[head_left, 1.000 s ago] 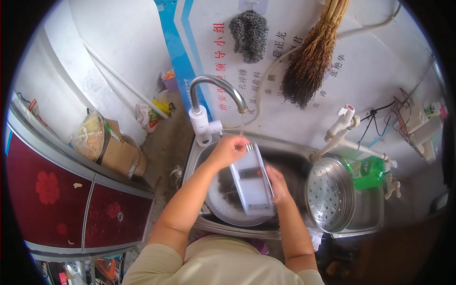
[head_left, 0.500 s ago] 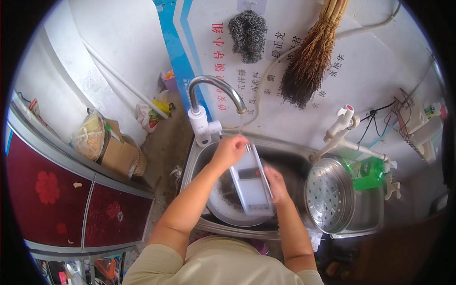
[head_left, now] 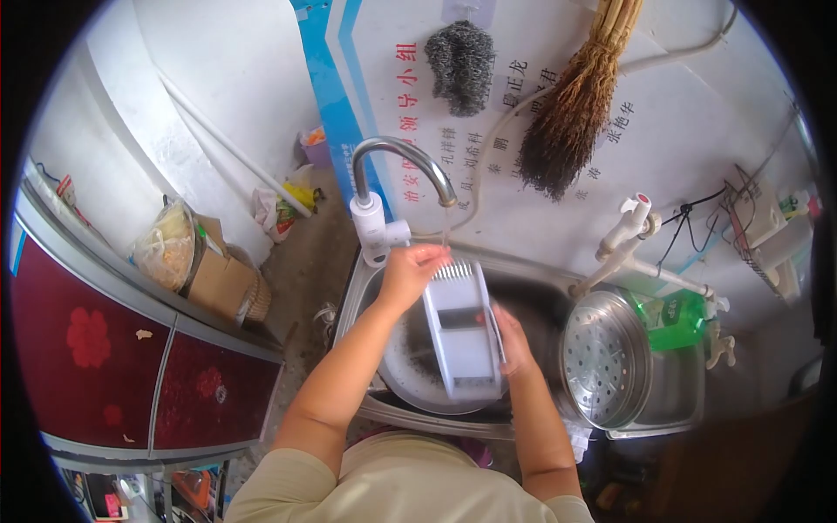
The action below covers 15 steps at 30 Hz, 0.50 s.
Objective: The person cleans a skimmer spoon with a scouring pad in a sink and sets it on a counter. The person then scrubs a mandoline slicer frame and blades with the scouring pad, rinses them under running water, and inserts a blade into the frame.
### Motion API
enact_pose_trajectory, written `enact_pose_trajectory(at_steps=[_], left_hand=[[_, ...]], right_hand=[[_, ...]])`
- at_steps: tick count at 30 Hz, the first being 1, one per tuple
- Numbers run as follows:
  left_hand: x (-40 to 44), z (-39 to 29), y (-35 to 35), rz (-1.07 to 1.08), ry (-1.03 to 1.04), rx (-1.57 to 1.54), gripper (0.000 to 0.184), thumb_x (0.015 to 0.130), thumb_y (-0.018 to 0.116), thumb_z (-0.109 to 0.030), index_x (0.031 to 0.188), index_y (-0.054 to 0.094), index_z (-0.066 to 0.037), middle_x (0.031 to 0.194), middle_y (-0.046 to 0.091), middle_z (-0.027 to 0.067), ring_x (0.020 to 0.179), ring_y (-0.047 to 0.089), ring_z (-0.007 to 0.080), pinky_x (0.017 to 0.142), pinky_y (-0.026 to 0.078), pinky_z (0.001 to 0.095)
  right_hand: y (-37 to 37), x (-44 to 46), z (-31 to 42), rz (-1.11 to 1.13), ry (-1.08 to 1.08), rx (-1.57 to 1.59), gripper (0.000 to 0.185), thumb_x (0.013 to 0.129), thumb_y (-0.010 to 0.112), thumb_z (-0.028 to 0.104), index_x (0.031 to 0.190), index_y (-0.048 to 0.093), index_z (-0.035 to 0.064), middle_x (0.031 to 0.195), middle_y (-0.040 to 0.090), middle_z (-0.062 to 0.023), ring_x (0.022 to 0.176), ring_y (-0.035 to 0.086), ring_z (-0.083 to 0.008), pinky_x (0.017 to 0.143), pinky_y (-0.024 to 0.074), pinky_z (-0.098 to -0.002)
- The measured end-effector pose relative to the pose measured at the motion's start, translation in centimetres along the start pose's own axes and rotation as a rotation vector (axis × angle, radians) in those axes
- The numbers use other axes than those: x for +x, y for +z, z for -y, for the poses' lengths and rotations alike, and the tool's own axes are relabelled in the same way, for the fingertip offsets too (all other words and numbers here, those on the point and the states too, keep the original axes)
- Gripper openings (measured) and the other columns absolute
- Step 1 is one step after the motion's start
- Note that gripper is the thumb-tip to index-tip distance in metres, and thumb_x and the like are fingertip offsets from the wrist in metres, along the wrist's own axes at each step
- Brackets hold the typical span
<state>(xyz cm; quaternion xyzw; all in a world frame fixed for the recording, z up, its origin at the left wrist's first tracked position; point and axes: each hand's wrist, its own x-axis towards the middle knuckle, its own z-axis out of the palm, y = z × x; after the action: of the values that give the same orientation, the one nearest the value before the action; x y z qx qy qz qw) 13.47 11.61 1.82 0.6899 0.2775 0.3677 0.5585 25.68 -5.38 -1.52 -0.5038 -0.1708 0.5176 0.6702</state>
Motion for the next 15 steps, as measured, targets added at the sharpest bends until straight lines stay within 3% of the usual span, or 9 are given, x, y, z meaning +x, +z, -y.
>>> enact_pose_trajectory(at_steps=[7,15], left_hand=[[-0.8,-0.9,0.0,0.137,0.056,0.248,0.02,0.072,0.066,-0.004,0.09,0.063,0.002,0.086,0.065,0.0066,0.077,0.058,0.0095,0.069,0.046,0.022],[-0.4,0.5,0.2,0.144,-0.023,0.142,0.017,0.071,0.063,-0.003,0.087,0.062,0.003,0.081,0.063,0.0048,0.073,0.055,0.0076,0.067,0.044,0.022]], right_hand=[[-0.8,0.2,-0.6,-0.004,0.056,0.101,0.031,0.084,0.055,0.038,0.077,0.059,0.0084,0.063,0.052,0.0033,0.053,0.046,-0.0059,0.047,0.0375,-0.0209],[-0.3,-0.2,-0.3,0.009,0.018,0.008,0.03,0.084,0.055,0.037,0.076,0.06,0.0085,0.063,0.052,0.0041,0.054,0.045,-0.0052,0.048,0.0364,-0.0206]])
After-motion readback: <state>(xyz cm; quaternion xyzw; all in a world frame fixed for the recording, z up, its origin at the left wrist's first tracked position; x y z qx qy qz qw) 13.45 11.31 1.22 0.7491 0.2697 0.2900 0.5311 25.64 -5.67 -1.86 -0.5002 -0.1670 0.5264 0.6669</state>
